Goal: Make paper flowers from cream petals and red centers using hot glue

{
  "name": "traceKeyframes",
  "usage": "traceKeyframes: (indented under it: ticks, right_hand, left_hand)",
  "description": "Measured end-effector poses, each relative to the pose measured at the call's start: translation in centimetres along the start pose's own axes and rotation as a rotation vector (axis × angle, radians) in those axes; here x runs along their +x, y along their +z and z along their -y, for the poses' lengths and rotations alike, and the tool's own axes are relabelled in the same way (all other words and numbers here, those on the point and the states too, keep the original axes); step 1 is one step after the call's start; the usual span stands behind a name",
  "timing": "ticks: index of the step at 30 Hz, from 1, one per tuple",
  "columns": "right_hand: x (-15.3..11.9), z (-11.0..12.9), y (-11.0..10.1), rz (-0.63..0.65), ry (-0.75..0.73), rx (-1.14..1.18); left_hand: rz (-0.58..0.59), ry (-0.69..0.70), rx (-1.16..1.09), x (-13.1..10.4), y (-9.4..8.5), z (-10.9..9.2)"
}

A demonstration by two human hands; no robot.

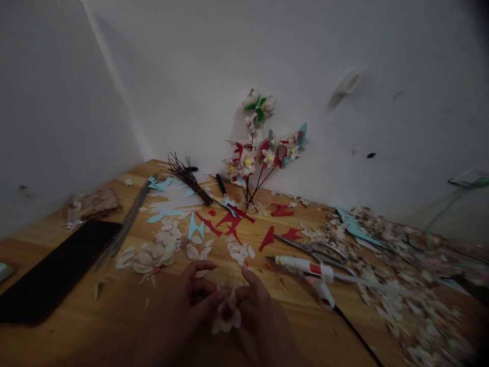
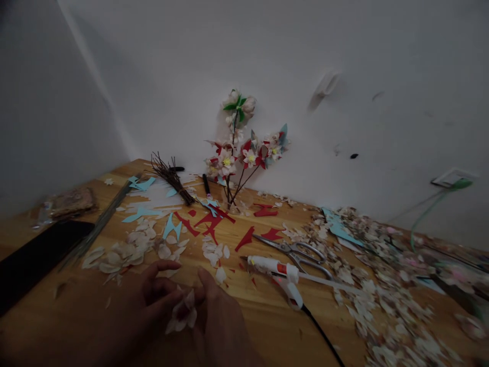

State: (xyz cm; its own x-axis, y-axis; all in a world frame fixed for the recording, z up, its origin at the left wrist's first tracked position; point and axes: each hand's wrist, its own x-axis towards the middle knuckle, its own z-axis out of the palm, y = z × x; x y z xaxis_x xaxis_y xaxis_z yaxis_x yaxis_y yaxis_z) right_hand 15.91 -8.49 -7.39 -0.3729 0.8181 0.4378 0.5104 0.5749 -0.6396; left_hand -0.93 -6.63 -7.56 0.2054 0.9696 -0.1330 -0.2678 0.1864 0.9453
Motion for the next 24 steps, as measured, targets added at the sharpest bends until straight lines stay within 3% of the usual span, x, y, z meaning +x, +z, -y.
traceKeyframes:
  ticks: [16,24]
  right_hand:
    - [0.1,-0.4,0.5,-0.013,-0.012,0.036]
    - [0.7,0.9,-0.2,0.012,-0.007,0.055]
  left_hand:
    - [-0.006,-0.060,0.098,-0.1,0.1,-0.8]
    - [-0.017,-0.077,0.139,-0.5,0.4,-1.8]
